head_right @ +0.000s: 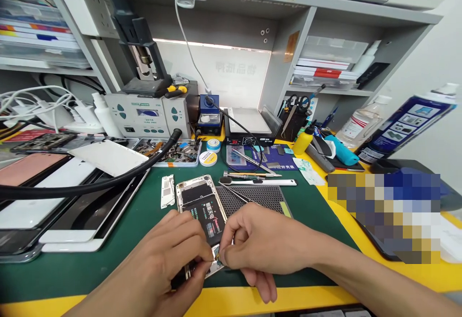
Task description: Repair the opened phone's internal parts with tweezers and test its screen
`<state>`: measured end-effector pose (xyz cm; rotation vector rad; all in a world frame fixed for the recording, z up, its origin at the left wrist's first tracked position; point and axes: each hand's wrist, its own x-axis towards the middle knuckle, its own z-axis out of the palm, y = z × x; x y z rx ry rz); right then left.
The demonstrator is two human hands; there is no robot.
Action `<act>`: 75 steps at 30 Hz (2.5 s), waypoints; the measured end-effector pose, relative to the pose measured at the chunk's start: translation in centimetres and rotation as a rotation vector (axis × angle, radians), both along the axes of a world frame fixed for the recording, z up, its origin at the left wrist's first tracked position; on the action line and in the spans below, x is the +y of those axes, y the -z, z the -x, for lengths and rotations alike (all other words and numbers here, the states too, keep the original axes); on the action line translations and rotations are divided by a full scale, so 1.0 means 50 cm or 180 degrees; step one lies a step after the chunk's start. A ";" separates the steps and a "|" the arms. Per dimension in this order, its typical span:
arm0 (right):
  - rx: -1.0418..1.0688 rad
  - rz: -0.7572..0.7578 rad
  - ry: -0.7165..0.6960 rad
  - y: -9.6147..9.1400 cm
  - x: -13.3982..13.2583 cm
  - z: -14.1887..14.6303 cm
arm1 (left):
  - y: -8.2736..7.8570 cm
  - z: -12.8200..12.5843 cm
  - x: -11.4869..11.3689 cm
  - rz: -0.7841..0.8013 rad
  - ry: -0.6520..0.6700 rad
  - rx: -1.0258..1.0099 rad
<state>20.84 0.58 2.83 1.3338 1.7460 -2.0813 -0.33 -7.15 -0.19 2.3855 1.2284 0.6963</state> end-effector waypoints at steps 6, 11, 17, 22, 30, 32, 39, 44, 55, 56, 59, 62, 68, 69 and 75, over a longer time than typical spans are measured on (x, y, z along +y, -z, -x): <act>0.0017 0.0021 -0.0001 0.001 0.002 0.002 | -0.018 0.008 -0.004 0.0453 -0.0052 0.0144; -0.0024 0.0015 0.0020 -0.004 0.001 0.003 | -0.036 -0.004 0.004 0.0712 -0.0034 0.0552; -0.0011 0.0024 0.0033 -0.001 -0.001 -0.001 | -0.046 -0.009 0.008 0.0665 0.0026 0.0742; -0.0034 0.0002 0.0036 0.001 0.000 -0.001 | -0.047 -0.010 0.008 0.0775 0.0105 0.0828; -0.0055 -0.0054 0.0016 -0.003 -0.003 -0.001 | -0.049 -0.002 0.014 0.0751 0.0169 0.0723; -0.0060 -0.0060 0.0015 -0.002 -0.003 -0.001 | -0.047 -0.001 0.015 0.0714 0.0205 0.0741; -0.0113 -0.0018 -0.0010 -0.003 0.000 0.000 | -0.041 0.000 0.010 0.0576 0.0205 0.0668; -0.0150 -0.0065 0.0007 -0.007 -0.002 0.000 | -0.035 0.000 0.011 0.0479 0.0218 0.0743; -0.0063 -0.0124 -0.0050 -0.011 -0.003 -0.002 | -0.034 -0.002 0.011 0.0443 0.0170 0.0673; -0.0057 -0.0123 -0.0051 -0.011 -0.004 -0.002 | -0.034 -0.002 0.011 0.0458 0.0163 0.0655; -0.0049 -0.0111 -0.0045 -0.011 -0.005 -0.003 | -0.037 0.000 0.012 0.0506 0.0142 0.0580; -0.0048 -0.0116 -0.0028 -0.010 -0.005 -0.002 | -0.039 0.002 0.012 0.0545 0.0125 0.0482; -0.0047 -0.0103 -0.0028 -0.007 -0.002 -0.002 | -0.042 0.004 0.012 0.0604 0.0232 0.0646; -0.0045 -0.0099 -0.0026 -0.006 -0.002 -0.002 | -0.042 0.003 0.013 0.0605 0.0229 0.0691; -0.0035 -0.0089 -0.0008 -0.004 -0.003 -0.003 | -0.042 -0.002 0.020 0.0512 0.0253 0.0836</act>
